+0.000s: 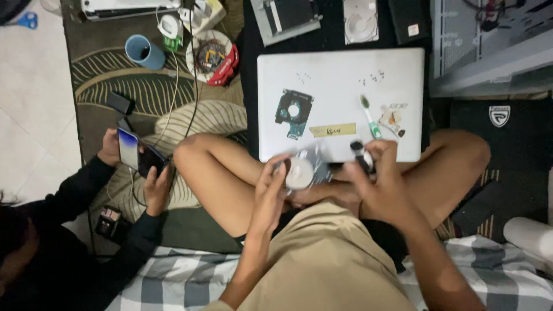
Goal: Disassembling and cleaning a hard drive using a screwdriver and a toothbrush
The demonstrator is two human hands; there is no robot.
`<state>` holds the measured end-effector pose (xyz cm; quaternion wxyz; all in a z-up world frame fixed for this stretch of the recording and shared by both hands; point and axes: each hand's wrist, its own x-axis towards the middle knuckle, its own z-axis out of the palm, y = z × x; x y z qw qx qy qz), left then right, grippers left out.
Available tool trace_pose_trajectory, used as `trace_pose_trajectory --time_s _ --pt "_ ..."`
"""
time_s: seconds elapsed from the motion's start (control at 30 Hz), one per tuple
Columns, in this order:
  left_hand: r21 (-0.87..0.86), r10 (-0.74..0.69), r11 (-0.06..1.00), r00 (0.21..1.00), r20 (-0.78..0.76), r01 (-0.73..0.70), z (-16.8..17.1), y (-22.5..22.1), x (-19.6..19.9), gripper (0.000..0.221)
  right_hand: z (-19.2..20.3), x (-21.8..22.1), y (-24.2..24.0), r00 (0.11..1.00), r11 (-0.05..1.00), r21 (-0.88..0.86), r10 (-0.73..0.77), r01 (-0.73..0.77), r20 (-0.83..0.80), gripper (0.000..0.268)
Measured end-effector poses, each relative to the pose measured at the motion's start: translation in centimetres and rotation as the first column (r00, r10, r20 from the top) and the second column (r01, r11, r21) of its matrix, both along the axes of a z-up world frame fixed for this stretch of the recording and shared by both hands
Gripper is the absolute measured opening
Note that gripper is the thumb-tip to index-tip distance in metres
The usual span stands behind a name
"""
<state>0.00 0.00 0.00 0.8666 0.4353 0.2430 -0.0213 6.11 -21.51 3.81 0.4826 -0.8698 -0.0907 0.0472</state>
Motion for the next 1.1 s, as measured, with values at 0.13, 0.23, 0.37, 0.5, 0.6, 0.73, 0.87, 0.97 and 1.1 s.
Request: trace_pose_trajectory --time_s 0.13,0.23,0.37,0.5,0.6,0.73,0.87,0.97,1.1 --pt "0.091 -0.092 0.992 0.996 -0.017 0.093 -4.7 2.7 -3.5 0.034 2.1 7.0 0.0 0.978 0.986 0.077 0.131 -0.145 0.163 0.029" --pt "-0.006 -0.204 0.979 0.979 -0.015 0.204 -8.8 5.1 -4.9 0.034 2.9 13.0 0.6 0.902 0.978 -0.060 0.209 -0.201 0.377 0.027" --pt "-0.185 -0.356 0.916 0.934 0.032 0.356 -9.3 6.2 -4.3 0.017 1.1 19.9 1.9 0.822 0.915 -0.357 0.346 -0.189 0.453 0.026" --pt "-0.279 -0.353 0.894 0.935 0.044 0.350 -9.4 6.1 -3.3 0.032 -1.2 24.2 3.5 0.710 0.858 -0.469 0.464 -0.211 0.530 0.025" --pt "-0.272 -0.364 0.897 0.931 -0.010 0.348 -8.4 5.9 -2.9 0.028 -1.8 26.1 4.5 0.848 0.810 -0.550 0.427 -0.204 0.314 0.035" --pt "-0.177 -0.429 0.895 0.900 -0.082 0.410 -7.5 6.2 -2.7 0.037 -3.2 28.3 3.7 0.895 0.911 -0.409 0.228 -0.057 0.383 0.020" --pt "-0.313 -0.439 0.854 0.899 -0.001 0.416 -8.2 6.2 -2.8 0.044 -4.4 29.1 2.5 0.929 0.878 -0.479 0.190 -0.016 0.318 0.024" --pt "-0.319 -0.441 0.853 0.897 -0.015 0.414 -8.9 6.4 -2.3 0.038 -4.2 28.9 2.4 0.904 0.876 -0.483 0.214 -0.009 0.370 0.028" --pt "-0.272 -0.419 0.877 0.907 -0.029 0.396 -10.1 6.5 -2.7 0.025 -1.0 25.3 2.5 0.683 0.914 -0.404 0.282 0.021 0.674 0.031"
